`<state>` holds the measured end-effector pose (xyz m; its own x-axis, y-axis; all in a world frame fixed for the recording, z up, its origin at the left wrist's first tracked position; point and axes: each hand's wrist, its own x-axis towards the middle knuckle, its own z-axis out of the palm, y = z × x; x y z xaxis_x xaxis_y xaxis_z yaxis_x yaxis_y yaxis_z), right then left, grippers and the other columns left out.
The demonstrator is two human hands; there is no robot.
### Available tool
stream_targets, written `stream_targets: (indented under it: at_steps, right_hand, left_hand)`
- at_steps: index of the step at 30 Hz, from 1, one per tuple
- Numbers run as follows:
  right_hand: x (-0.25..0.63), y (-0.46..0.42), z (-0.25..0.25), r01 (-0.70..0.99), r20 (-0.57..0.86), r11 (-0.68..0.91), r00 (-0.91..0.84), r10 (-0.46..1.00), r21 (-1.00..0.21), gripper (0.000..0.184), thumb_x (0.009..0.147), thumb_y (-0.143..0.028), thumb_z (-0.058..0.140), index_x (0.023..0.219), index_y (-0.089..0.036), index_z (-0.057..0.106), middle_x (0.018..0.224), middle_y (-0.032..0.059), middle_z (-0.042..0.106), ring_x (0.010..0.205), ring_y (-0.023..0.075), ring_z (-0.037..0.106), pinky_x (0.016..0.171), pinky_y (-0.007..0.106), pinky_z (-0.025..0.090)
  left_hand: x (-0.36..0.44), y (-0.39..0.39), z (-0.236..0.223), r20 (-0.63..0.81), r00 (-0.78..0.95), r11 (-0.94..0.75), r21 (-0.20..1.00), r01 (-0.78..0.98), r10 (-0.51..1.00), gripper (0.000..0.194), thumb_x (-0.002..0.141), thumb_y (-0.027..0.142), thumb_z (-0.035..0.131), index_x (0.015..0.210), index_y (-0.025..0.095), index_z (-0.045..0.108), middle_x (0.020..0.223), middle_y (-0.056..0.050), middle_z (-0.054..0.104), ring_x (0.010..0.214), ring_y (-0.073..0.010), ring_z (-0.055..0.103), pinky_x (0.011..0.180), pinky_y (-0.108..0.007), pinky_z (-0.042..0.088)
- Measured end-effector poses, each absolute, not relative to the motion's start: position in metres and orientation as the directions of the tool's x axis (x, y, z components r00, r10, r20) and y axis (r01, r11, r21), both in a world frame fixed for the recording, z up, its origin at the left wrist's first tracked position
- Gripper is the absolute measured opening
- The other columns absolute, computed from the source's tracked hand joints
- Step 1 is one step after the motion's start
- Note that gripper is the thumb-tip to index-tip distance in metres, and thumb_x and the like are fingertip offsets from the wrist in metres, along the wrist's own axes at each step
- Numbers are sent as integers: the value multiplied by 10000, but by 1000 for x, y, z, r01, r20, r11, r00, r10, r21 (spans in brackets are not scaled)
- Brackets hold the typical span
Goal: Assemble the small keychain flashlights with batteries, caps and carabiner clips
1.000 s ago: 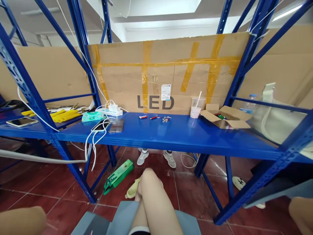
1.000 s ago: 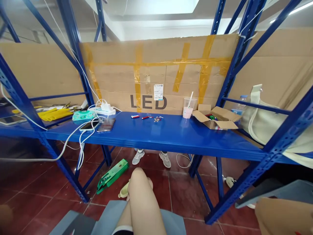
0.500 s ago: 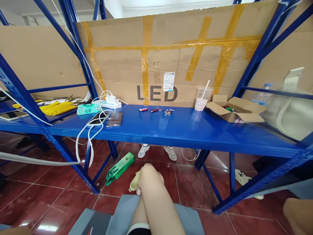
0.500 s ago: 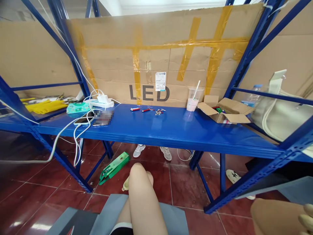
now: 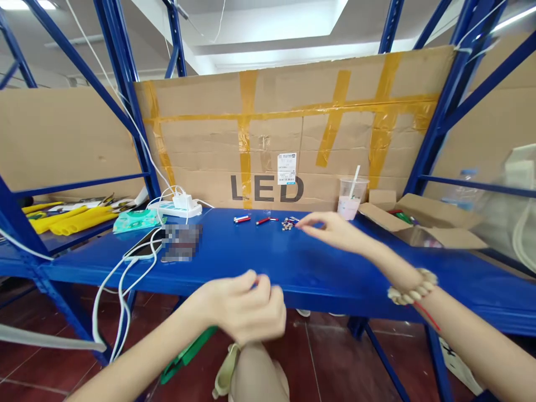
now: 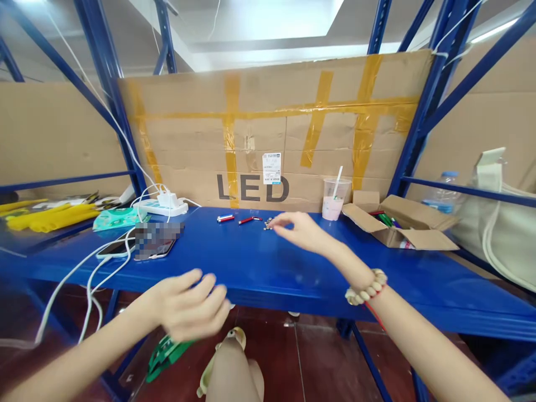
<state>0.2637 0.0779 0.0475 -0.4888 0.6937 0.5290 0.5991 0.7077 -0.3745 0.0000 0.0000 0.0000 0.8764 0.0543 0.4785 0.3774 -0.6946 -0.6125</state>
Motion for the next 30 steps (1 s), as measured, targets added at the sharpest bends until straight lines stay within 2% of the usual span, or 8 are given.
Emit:
stream_targets:
  at_steps: [2,3,6,9,11,15,22,30]
  right_hand:
    - [260,109,30,660,430,646,-491,758,-384,177,777,-225,524,874,-196,669,879,7,666,804,129,603,670,240,450]
    - [258,123,24,710,405,613,-476,780,-346,177,757,-205,539,874,-219,672,892,-10,665,802,128,601,678,241,442]
    - [247,154,19,834,324,488,-401,857,-258,224,720,-164,554,879,-270,670,910,-47,659,794,131,601,651,237,418]
    - [238,174,20,884,317,424,-352,881,-195,203,745,-187,543,888,-261,667,944,-28,645,826,145,595,646,237,401]
    - [235,182,15,899,343,403,-330,880,-170,193,769,-205,529,897,-252,665,960,-8,631,861,154,588,658,239,396]
    - [241,187,-1,900,381,399,-311,871,-177,227,826,-211,461,929,-263,656,987,-3,613,889,154,584,668,234,398]
    - [247,187,-14,868,394,445,-337,855,-221,277,852,-213,427,1036,-269,626,1037,9,573,904,139,571,699,235,414]
    - [239,177,-15,856,332,472,-391,858,-212,303,849,-239,432,1091,-245,614,1088,45,547,988,176,542,780,281,433]
  left_hand:
    - [11,43,14,475,879,-637,-662,395,51,153,863,215,414,815,203,559,848,-16,594,766,-138,538,687,-283,399]
    - [17,66,20,499,857,-616,-637,464,129,168,861,204,401,814,187,561,848,-29,593,765,-150,540,684,-293,396]
    - [35,135,26,538,660,-554,-374,744,524,202,858,190,383,895,177,581,891,-44,592,835,-176,552,733,-315,405]
    - [48,186,18,434,462,-458,-120,881,774,222,857,254,418,969,193,600,955,-52,595,881,-186,564,761,-308,420]
    - [50,206,11,450,399,-406,-86,910,799,256,854,314,442,992,170,602,1007,-78,585,975,-218,539,837,-329,402]
    - [36,218,3,487,273,-307,-10,952,830,261,867,275,413,1022,158,587,1046,-86,562,1008,-219,517,866,-335,392]
    - [-4,230,-3,378,137,-161,31,986,915,228,860,313,455,974,199,616,1050,-86,541,1038,-224,486,860,-339,394]
    - [-5,230,-10,400,116,-167,93,982,909,171,869,222,432,940,139,562,1044,-107,560,1017,-241,501,841,-363,396]
